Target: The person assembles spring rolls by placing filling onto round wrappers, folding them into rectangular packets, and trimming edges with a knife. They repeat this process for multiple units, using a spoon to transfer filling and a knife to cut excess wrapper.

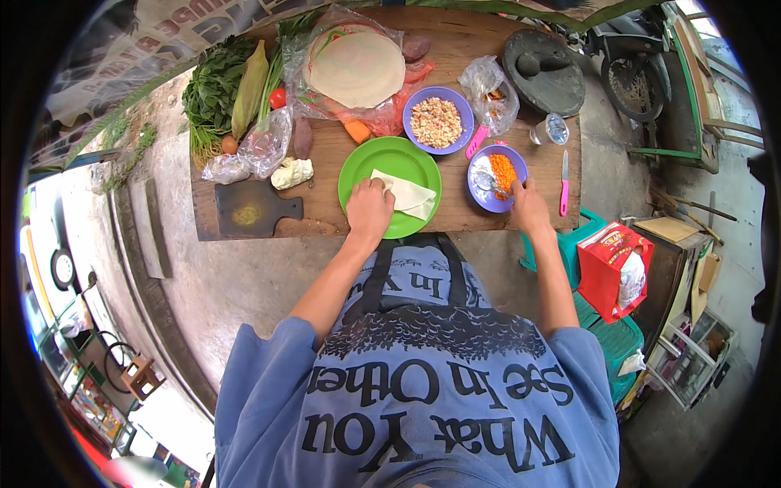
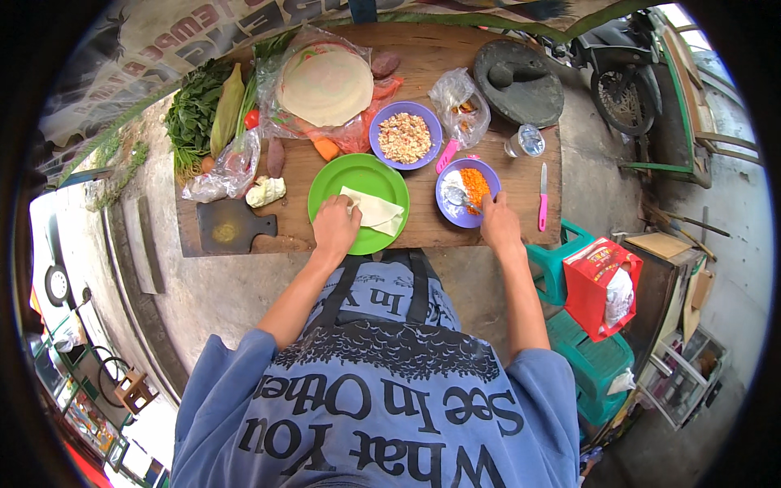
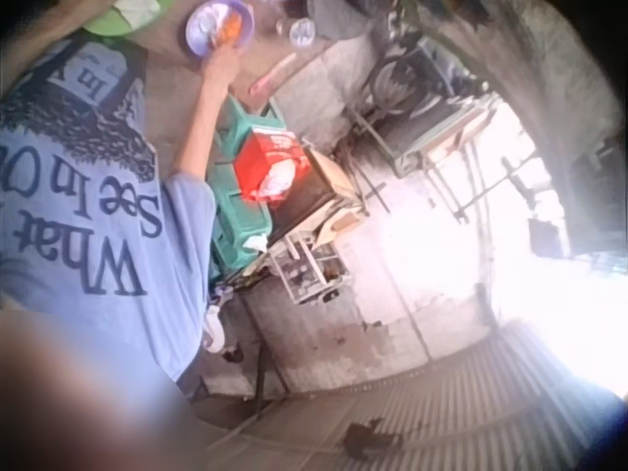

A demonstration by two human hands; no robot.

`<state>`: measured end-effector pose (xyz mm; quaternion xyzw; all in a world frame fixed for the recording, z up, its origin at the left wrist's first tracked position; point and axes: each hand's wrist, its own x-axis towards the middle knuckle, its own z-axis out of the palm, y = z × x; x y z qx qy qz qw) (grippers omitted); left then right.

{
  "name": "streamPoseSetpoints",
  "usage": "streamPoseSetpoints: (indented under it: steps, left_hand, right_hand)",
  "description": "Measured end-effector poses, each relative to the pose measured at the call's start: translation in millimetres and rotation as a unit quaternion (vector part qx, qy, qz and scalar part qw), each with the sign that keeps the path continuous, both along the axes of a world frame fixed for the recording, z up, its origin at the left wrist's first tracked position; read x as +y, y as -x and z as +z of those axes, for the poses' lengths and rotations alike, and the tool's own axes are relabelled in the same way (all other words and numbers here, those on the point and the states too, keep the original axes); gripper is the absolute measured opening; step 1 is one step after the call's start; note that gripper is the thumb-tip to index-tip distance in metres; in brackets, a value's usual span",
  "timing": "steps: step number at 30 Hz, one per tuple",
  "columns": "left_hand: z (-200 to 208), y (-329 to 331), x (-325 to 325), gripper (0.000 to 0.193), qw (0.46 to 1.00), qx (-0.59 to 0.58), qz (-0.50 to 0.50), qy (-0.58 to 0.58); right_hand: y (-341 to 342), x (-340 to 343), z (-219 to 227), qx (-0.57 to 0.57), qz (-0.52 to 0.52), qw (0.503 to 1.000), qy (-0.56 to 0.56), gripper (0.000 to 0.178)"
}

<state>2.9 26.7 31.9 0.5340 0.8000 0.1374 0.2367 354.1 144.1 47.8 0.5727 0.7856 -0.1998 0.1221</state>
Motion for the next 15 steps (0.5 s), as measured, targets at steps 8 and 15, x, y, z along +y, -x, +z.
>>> streamPoseSetpoints:
  steps: [8,15]
  left_hand:
    - [5.7,8.3,-5.6,0.020,0.993,-0.085,0.068,-0.042]
    - [1.6,17.2,-7.0,0.021,0.982,-0.133,0.112,-0.073]
  right_hand:
    - [-11.1,-0.6,15.4,0.149,0.002,0.988,0.038,0.024]
    - [-13.7,13.5,36.6,0.126,-0.036,0.983,0.127,0.025]
